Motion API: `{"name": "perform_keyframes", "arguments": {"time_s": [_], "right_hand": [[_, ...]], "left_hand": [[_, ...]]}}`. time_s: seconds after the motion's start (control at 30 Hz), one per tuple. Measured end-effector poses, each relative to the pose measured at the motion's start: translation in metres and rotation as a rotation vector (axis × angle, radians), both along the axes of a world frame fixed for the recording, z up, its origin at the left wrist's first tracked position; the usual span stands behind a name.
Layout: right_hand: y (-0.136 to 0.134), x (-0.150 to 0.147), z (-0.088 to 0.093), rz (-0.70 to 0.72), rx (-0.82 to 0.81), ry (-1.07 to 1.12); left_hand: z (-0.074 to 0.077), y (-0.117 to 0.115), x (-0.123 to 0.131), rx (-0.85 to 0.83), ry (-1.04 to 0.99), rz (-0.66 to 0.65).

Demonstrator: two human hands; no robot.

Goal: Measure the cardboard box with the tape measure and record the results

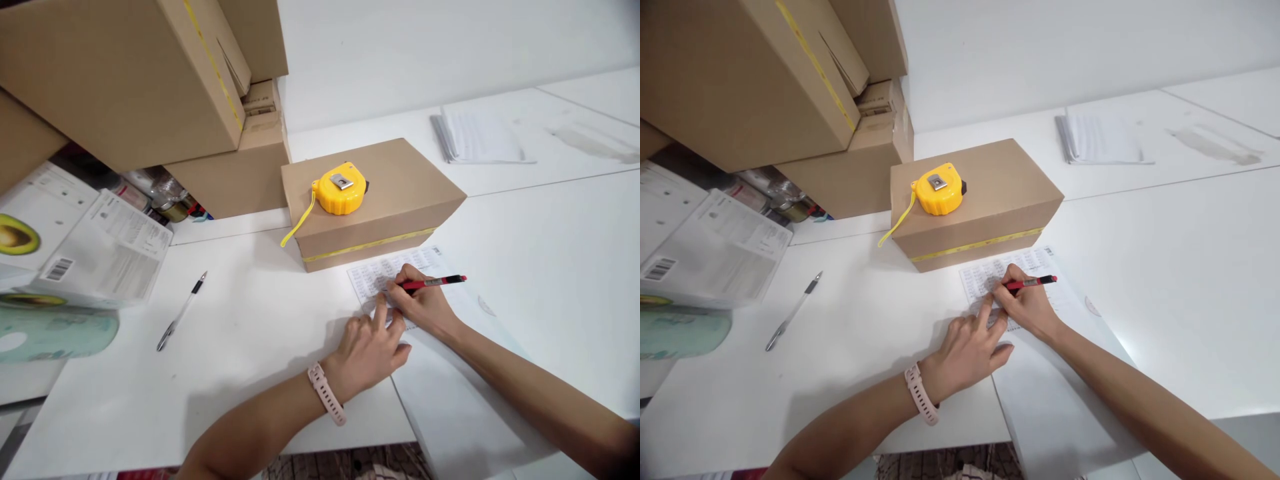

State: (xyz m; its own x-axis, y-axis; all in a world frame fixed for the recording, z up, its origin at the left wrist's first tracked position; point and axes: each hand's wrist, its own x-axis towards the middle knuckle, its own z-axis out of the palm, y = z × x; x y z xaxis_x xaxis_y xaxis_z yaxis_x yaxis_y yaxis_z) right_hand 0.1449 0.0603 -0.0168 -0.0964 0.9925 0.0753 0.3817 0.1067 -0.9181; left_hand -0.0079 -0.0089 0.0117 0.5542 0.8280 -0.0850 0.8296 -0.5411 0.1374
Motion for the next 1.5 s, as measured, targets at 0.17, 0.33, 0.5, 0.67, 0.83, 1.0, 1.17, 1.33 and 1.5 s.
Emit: {"name": "perform_keyframes", "arguments": {"time_s": [0.17,0.33,0.5,0.67,0.83,1.0,1.17,1.33,1.5], "right_hand": [[0.0,0.0,0.0,-0.021,-0.001,0.012],[0.001,0.001,-0.001,-0.002,-0.01,0.023],[0.0,0.002,-0.002,-0.028,-0.033,0.067],[0.001,0.002,0.0,-0.015,-0.005,0.051],[0.001,0.001,0.001,-0.004,-0.011,0.056],[0.002,0.002,0.003,-0.008,0.008,0.057],[0.004,0.006,0.008,-0.043,-0.056,0.143],[0.003,0.008,0.008,-0.056,-0.06,0.125],[0.003,0.006,0.007,-0.053,0.034,0.051]], "left_hand": [[-0.002,0.0,0.001,0.034,-0.017,0.003],[-0.001,0.001,0.001,0.02,-0.019,0.002],[-0.001,0.001,0.0,0.015,-0.004,0.005],[-0.001,0.0,0.0,0.031,0.007,-0.002],[0.0,0.0,0.001,0.028,0.017,-0.001],[0.0,0.0,0.0,0.038,0.01,-0.001],[-0.003,-0.001,0.001,0.063,0.002,-0.002],[-0.006,-0.001,0.001,0.073,0.007,0.001],[-0.008,-0.001,0.001,0.088,-0.004,-0.004]]}}
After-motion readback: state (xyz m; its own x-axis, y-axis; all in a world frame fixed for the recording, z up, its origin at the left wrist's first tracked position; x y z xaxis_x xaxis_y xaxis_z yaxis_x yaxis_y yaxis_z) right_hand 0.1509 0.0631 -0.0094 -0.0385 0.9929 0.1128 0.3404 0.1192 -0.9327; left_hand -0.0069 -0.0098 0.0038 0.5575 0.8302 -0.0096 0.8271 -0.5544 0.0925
